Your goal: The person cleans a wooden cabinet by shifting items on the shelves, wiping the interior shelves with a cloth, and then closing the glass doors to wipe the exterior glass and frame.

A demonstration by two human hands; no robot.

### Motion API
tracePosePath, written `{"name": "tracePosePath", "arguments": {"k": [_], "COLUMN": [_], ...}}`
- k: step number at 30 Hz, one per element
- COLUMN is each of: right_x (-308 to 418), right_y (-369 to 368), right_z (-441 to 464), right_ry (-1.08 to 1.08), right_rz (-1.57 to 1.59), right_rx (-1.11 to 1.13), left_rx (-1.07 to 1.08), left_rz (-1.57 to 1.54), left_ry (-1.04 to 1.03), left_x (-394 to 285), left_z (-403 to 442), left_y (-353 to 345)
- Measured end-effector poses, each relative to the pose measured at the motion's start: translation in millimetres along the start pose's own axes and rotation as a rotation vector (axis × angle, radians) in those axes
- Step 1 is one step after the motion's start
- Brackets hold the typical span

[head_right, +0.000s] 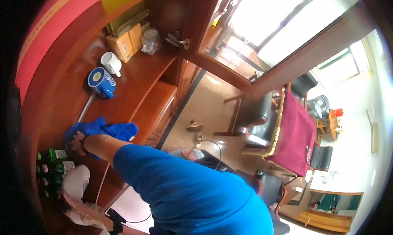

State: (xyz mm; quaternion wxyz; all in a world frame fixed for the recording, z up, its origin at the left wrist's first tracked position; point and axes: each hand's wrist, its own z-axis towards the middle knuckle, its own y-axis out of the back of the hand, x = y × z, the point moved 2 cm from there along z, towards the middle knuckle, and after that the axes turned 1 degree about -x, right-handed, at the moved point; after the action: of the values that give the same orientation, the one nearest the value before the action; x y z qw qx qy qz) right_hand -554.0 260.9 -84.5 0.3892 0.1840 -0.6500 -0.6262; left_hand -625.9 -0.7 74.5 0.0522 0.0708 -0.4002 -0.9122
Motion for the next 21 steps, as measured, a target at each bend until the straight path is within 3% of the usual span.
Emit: {"name": "tracePosePath", "arguments": {"k": [2, 3, 5, 9, 14, 16, 17, 18, 20, 21], "right_x": [0, 2, 3, 5, -24, -44, -54, -63, -78, -83], "right_y": [-11, -7, -16, -11, 10, 28, 38, 46, 59, 61], "right_z": [11, -2, -24, -109, -212, -250, -266, -279, -299, -304], "right_ry": [0.043, 0.063, 0.155, 0.285, 0.19, 0.152, 0.102, 0.053, -0.028, -0.111], "right_rz": [-0.037, -0.055, -0.019, 0.01, 0.021, 0.037, 0.067, 0.099, 0.079, 0.074], "right_rx": [0.068, 0.048, -0.04, -0.092, -0.191, -0.259, -0.26, -0.263, -0.251, -0.237], "left_rx": [0.206, 0.207, 0.198, 0.198, 0.216, 0.328, -0.007, -0.017, 0.147, 0.193], "left_rz": [-0.841, -0.861, -0.702, -0.566, -0.43, -0.009, 0.411, 0.408, -0.723, -0.448], "left_ry": [0.722, 0.771, 0.601, 0.462, 0.368, 0.077, -0.458, -0.457, 0.589, 0.647], "left_x": [8, 0, -3, 6, 55, 121, 19, -10, -30, -47], "left_z": [-11, -11, -9, 6, 32, 45, 45, 58, 75, 85], "left_y": [-3, -4, -6, -23, -97, -191, -102, -96, -93, -76]}}
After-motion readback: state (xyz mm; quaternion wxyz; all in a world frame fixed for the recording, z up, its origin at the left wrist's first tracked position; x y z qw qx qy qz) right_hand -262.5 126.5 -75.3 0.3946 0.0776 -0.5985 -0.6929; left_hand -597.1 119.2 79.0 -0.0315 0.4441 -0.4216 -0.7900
